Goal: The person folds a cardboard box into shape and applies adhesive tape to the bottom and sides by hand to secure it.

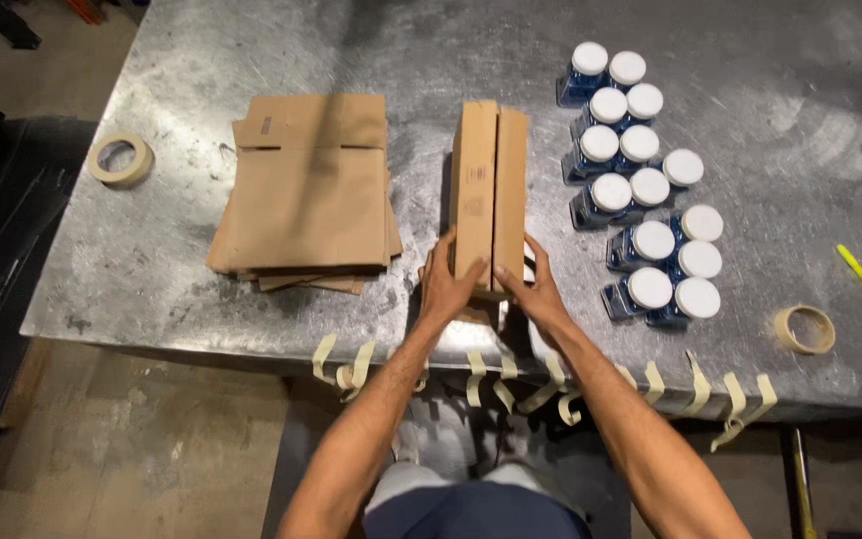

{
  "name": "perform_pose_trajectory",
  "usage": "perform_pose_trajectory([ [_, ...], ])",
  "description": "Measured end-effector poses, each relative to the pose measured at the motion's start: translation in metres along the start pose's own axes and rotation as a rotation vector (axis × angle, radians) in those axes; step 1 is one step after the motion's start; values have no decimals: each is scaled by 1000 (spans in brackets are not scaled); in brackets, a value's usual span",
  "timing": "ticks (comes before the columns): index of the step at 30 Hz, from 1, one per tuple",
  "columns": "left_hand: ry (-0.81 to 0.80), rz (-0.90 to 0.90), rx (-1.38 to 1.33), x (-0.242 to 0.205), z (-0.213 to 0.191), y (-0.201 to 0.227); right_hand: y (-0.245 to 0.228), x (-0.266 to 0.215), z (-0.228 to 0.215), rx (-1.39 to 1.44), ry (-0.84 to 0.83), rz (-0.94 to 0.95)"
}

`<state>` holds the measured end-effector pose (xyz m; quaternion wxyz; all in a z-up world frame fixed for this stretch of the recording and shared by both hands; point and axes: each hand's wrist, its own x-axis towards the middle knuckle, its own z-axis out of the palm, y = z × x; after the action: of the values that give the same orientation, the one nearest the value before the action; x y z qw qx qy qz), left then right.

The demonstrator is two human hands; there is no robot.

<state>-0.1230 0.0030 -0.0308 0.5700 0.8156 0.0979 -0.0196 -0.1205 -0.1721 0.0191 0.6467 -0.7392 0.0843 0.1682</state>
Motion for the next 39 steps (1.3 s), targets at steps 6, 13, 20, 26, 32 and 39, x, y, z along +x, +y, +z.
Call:
perform_pose_trajectory([
  [6, -105, -88, -27, 10, -4, 19, -3, 24, -17, -70, 38, -35],
  [13, -58, -57, 7, 15, -5, 21, 12, 37, -15, -122, 88, -26],
  [20, -163, -140, -40, 16, -17, 8, 9, 22, 4, -131, 69, -3],
  [26, -117, -220, 18, 29, -5, -8, 56, 75, -4, -244, 179, 81],
  [32, -85, -296, 107, 52, 3, -11, 43, 88, -5, -369, 211, 149],
  [39, -75, -266, -74, 65, 17, -32, 14, 66, 12, -118, 136, 123],
])
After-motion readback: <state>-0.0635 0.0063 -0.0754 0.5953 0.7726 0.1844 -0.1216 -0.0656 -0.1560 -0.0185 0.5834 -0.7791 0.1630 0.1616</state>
